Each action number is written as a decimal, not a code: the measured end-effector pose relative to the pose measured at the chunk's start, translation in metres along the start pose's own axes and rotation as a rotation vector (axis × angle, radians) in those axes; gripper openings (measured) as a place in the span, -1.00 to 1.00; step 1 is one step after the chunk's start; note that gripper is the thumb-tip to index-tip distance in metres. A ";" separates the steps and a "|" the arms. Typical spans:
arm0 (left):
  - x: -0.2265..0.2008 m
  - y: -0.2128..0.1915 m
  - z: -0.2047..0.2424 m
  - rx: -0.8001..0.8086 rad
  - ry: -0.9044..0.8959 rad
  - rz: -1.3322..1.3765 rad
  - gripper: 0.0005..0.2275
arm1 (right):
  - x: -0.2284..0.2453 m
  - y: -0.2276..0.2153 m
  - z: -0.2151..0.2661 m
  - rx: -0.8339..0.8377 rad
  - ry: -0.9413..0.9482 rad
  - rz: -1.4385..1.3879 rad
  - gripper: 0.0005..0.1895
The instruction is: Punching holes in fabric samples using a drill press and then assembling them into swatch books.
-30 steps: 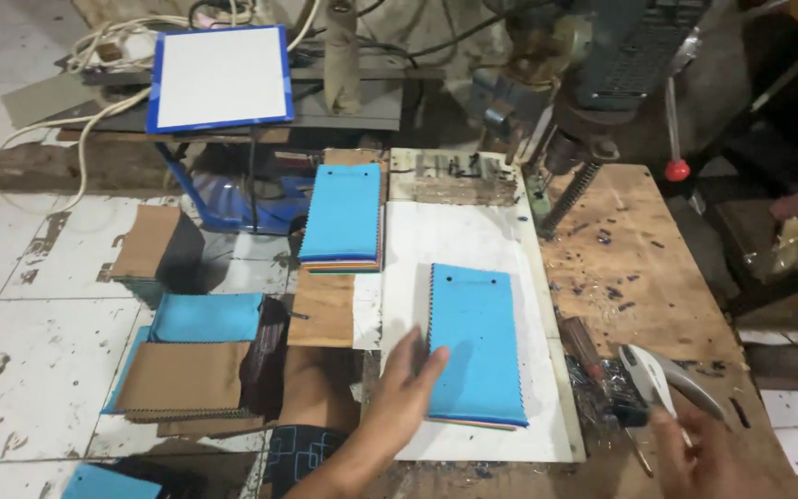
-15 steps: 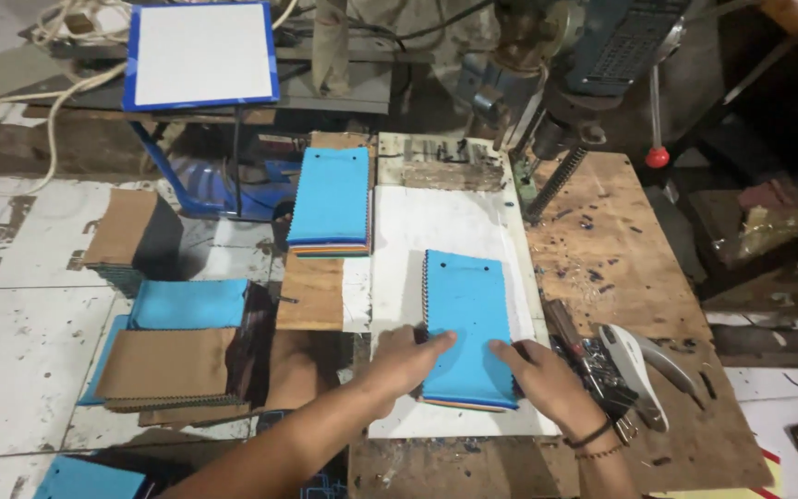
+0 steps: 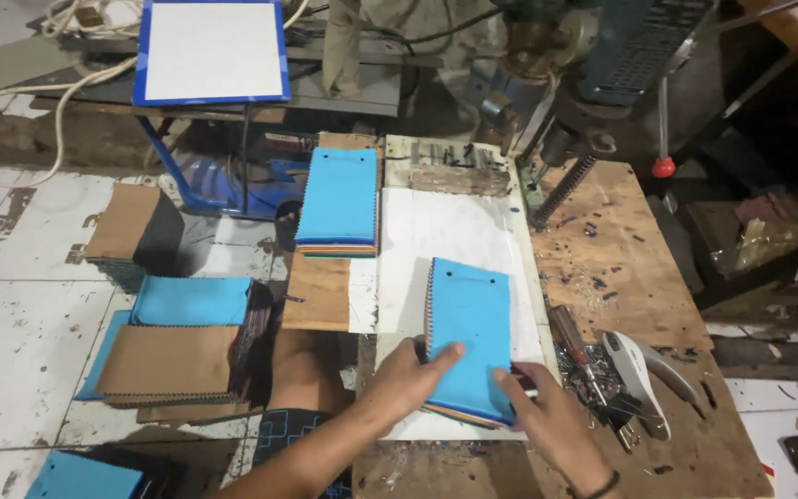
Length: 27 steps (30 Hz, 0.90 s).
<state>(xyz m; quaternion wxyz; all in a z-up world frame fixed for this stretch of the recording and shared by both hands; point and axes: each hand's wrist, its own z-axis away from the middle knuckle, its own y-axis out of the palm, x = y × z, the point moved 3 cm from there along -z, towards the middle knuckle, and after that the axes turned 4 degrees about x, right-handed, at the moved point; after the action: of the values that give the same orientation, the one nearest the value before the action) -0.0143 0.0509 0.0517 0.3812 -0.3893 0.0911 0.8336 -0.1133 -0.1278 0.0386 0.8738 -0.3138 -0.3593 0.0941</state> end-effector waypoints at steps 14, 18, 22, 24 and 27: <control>0.017 0.034 -0.016 0.206 -0.023 0.652 -0.33 | 0.037 -0.022 0.033 0.091 0.461 -0.471 -0.16; 0.028 0.034 -0.017 0.239 -0.049 0.773 -0.37 | -0.010 -0.005 0.001 0.346 0.388 -0.641 0.16; 0.047 0.027 -0.024 0.231 0.065 0.467 -0.29 | 0.049 -0.002 0.045 0.118 0.339 -0.728 -0.22; 0.045 0.018 -0.020 0.148 0.135 0.251 -0.19 | 0.049 0.003 0.035 0.146 0.260 -0.473 -0.28; 0.026 -0.004 -0.002 0.144 0.070 0.200 -0.25 | 0.040 0.009 0.013 0.043 0.330 -0.292 0.03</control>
<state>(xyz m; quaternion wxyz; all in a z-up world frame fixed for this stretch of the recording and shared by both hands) -0.0204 0.0670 0.0322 0.3195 -0.3787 0.2023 0.8448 -0.0922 -0.0991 0.0630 0.9316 -0.2506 -0.2511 -0.0784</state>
